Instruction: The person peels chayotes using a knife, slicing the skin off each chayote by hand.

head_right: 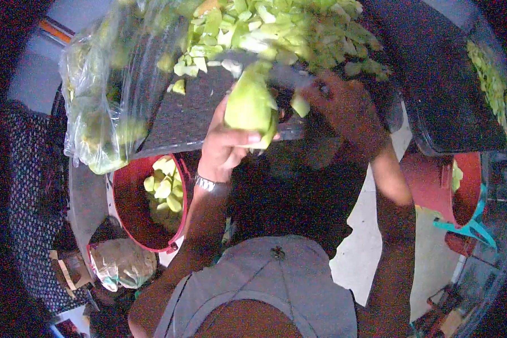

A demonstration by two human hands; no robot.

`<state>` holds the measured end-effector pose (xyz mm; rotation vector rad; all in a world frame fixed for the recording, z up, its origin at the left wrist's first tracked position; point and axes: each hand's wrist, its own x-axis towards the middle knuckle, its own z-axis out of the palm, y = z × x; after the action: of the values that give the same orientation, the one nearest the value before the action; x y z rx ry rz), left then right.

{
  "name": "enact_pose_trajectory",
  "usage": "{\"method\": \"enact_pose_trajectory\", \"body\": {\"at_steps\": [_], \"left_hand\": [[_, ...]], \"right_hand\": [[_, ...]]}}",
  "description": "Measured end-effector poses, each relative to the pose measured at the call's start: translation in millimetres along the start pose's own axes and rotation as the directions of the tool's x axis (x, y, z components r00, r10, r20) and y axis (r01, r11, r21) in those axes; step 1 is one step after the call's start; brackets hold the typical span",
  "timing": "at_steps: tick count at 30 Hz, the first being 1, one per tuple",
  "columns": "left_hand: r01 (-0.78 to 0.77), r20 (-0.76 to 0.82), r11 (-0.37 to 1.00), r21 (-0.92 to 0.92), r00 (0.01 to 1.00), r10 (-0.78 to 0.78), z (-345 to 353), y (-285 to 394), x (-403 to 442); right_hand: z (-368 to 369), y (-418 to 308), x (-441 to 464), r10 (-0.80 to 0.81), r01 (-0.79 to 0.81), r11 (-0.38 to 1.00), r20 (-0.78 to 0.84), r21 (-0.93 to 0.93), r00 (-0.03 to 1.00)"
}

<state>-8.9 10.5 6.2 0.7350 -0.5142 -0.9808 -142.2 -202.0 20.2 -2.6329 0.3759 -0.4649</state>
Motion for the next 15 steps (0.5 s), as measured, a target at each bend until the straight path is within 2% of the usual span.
{"method": "enact_pose_trajectory", "body": {"at_steps": [1,3,5,7,8,10,12,14,15], "left_hand": [[-0.036,0.046,0.999,0.016,0.998,0.035,2,4,-1],[-0.05,0.019,0.998,-0.023,0.999,0.051,4,8,0],[-0.06,-0.035,0.995,-0.076,0.998,0.057,9,5,-1],[-0.004,-0.087,0.976,-0.216,0.996,-0.015,1,-1,2],[0.02,-0.111,0.959,-0.283,0.992,-0.054,-5,-5,2],[-0.022,-0.104,0.969,-0.245,0.995,-0.004,-13,-9,0],[-0.026,-0.132,0.976,-0.215,0.991,-0.002,-18,-13,-8],[-0.071,-0.07,0.976,-0.208,0.996,0.057,-5,-6,-5],[-0.08,-0.064,0.973,-0.215,0.996,0.068,0,-2,-5]], "right_hand": [[0,8,5,-0.012,0.012,1.0,-0.045,-0.005,0.999],[-7,9,10,-0.033,0.036,0.999,-0.082,0.039,0.996],[-15,-10,-1,-0.012,0.011,0.994,0.013,0.106,1.0],[-19,-41,-7,0.027,-0.046,0.991,0.154,0.126,0.988],[-19,-50,-10,0.084,-0.107,0.984,0.154,0.145,0.985],[-18,-62,-14,0.19,-0.219,0.957,0.163,0.188,0.968],[-3,-35,-10,0.007,-0.005,0.998,-0.035,0.055,0.999],[7,-1,-9,-0.03,0.035,0.999,-0.142,0.031,0.989],[6,8,-5,0.028,-0.014,0.995,-0.156,0.094,0.987]]}}
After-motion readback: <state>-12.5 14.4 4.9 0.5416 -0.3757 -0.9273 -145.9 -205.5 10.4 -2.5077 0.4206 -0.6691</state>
